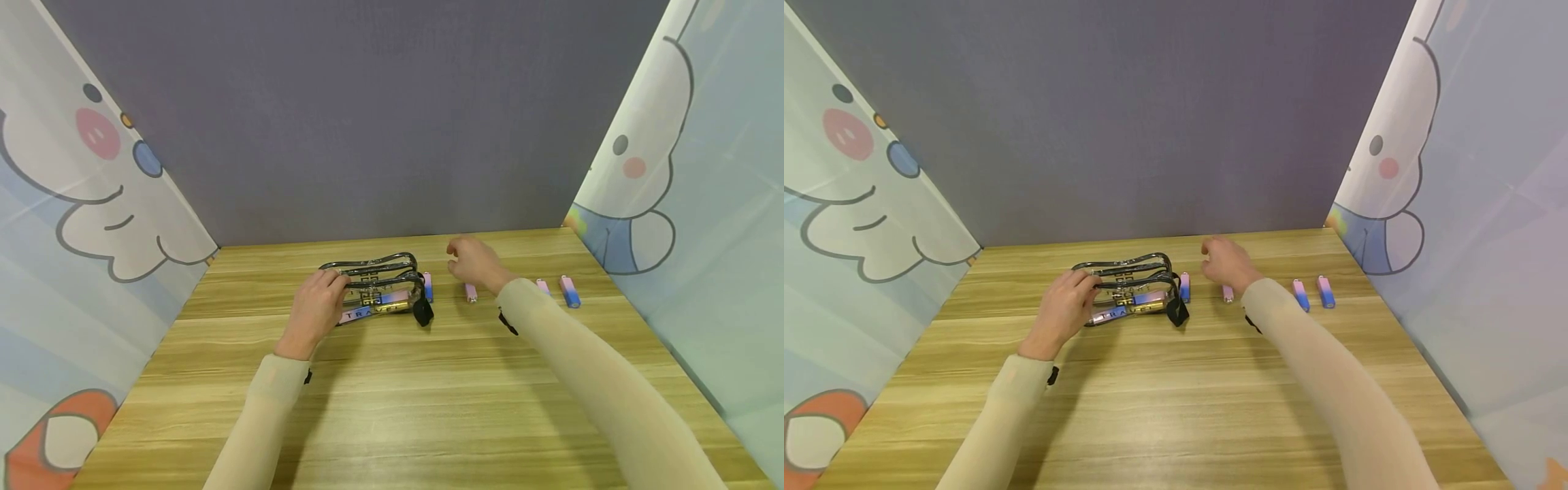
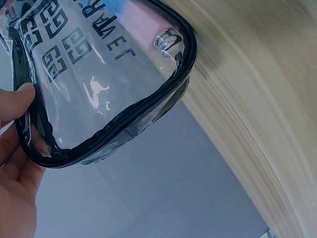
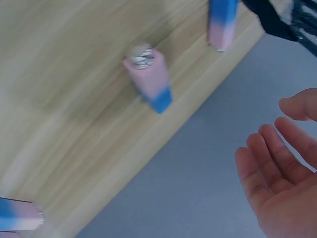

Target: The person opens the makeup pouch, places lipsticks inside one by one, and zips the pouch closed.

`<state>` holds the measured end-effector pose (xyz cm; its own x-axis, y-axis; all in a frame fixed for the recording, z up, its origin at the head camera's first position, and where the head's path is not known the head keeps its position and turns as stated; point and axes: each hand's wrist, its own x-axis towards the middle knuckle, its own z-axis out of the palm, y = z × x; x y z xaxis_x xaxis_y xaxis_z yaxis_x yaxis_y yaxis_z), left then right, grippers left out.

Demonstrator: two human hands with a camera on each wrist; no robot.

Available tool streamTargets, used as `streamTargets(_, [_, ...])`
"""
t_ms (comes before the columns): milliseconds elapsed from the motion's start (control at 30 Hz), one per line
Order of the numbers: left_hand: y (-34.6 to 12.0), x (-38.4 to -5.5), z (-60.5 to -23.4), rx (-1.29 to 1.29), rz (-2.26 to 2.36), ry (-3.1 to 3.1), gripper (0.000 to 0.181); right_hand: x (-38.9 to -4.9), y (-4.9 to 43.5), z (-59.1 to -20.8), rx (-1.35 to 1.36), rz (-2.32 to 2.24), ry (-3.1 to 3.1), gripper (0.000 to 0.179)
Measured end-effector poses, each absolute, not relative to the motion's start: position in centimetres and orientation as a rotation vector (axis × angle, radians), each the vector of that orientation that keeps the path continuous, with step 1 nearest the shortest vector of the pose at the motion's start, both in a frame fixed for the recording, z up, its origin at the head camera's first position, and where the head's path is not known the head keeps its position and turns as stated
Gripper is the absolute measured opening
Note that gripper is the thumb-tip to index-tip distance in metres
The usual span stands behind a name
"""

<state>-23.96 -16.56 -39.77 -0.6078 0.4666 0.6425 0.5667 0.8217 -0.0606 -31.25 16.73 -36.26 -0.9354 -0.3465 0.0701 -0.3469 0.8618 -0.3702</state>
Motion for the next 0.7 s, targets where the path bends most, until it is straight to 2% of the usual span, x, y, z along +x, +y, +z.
streamTargets(267, [-16.6,-23.9,-39.8,-0.754,-0.185,-2.327,0.014,-31.8,18.1,-38.3,0.49,0.569,-3.093,0.037])
streamTargets(600, [-16.6,-24.0,-39.8,-0.754,-0.16,-2.328,0.016,-31.7,18.6,-40.4,0.334,0.63,-3.191,0.05])
streamTargets(700, [-16.6,-24.0,-39.8,-0.75,-0.166,-2.331,0.015,-31.7,18.6,-40.9,0.298,0.619,-3.216,0.044])
